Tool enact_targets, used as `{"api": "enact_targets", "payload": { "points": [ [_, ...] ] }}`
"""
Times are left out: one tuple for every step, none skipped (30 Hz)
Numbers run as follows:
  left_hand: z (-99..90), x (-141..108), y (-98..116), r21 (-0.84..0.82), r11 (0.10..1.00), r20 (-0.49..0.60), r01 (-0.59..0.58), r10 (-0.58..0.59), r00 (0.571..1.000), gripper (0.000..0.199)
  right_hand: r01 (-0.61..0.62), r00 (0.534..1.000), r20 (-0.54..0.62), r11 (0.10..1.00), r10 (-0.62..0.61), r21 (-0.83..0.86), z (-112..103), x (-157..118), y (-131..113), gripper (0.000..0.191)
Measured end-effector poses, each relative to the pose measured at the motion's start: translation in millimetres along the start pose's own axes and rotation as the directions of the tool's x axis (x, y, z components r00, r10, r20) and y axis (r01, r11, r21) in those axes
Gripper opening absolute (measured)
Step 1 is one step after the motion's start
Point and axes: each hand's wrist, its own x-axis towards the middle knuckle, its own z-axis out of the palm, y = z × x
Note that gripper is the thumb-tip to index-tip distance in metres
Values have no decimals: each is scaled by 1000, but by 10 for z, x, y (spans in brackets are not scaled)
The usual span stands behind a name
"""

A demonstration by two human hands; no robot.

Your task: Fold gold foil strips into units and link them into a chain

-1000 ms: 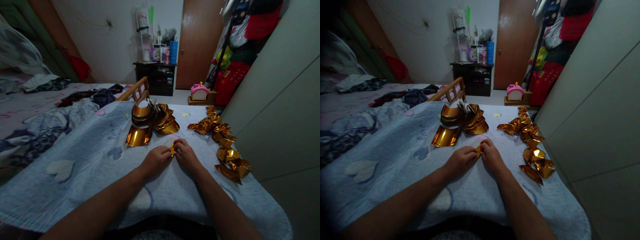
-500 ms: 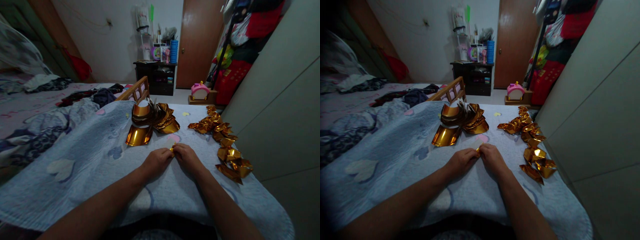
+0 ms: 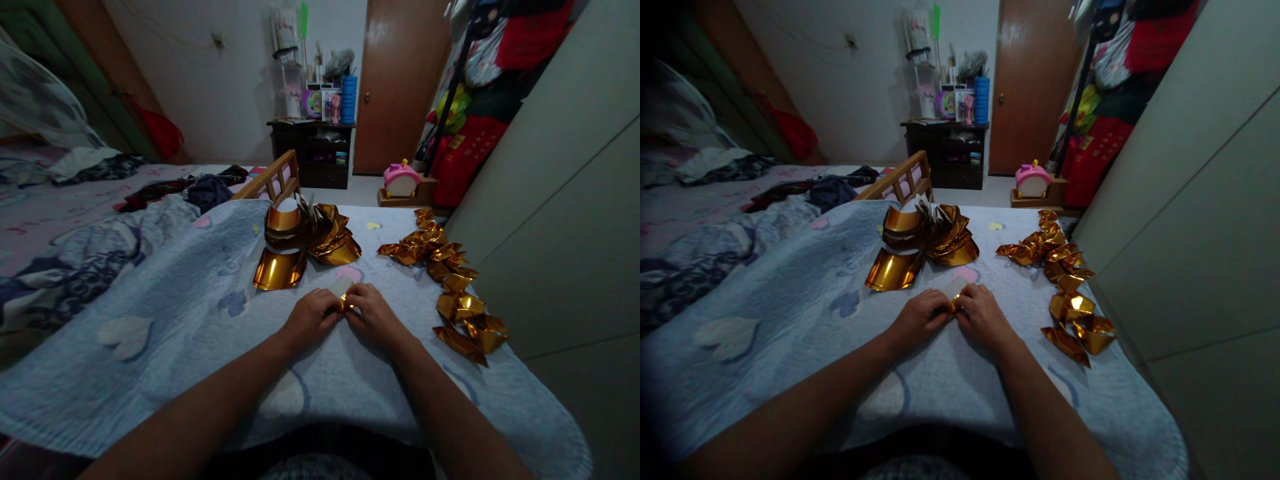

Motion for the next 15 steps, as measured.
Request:
{"api": "enact_targets", "payload": {
  "points": [
    [-2, -6, -7, 18, 1000, -3, -1, 1, 1000, 11, -1, 1000, -1, 1000, 1, 0, 8, 0, 11, 16],
    [-5, -12, -13, 37, 999, -5, -1, 1, 1000, 11, -1, 1000, -2, 1000, 1, 1, 16, 1, 23, 16],
    [-10, -17, -20, 56, 998, -6, 2, -2, 1000, 12, -1, 1000, -2, 1000, 1, 3, 23, 2, 33, 15],
    [-14, -22, -25, 73, 997, -5, 7, -7, 1000, 12, 0, 1000, -2, 1000, 0, 2, 27, 3, 41, 15],
    [-19, -25, -30, 86, 996, -3, 13, -12, 1000, 12, 1, 1000, -1, 1000, -1, 1, 30, 5, 46, 14],
    [-24, -26, -34, 94, 995, -1, 17, -17, 1000, 11, 1, 1000, -1, 1000, -1, -1, 30, 7, 47, 14],
    [-28, -27, -37, 96, 995, 1, 20, -20, 1000, 11, 2, 1000, -1, 1000, -2, -4, 29, 8, 43, 14],
    [-31, -25, -39, 95, 995, 1, 22, -22, 1000, 11, 0, 1000, -4, 1000, 0, -7, 28, 8, 36, 14],
    [-33, -23, -41, 91, 996, 0, 24, -24, 1000, 10, -3, 1000, -6, 1000, 3, -8, 26, 7, 25, 14],
    [-34, -20, -42, 86, 996, -1, 26, -26, 1000, 11, -8, 1000, -10, 1000, 8, -9, 25, 5, 11, 13],
    [-34, -16, -44, 80, 996, -2, 27, -27, 1000, 11, -15, 1000, -11, 1000, 15, -8, 25, 3, -4, 14],
    [-35, -12, -45, 74, 997, -1, 28, -28, 1000, 11, -22, 1000, -12, 1000, 22, -9, 27, 0, -19, 14],
    [-35, -8, -46, 69, 997, 0, 29, -29, 1000, 11, -31, 999, -11, 999, 31, -11, 30, -2, -33, 14],
    [-36, -5, -47, 64, 998, 2, 30, -30, 1000, 12, -39, 999, -9, 999, 39, -12, 35, -2, -44, 14],
    [-37, -2, -49, 60, 998, 3, 32, -32, 999, 12, -48, 999, -6, 999, 48, -15, 42, -2, -52, 13]
  ]
}}
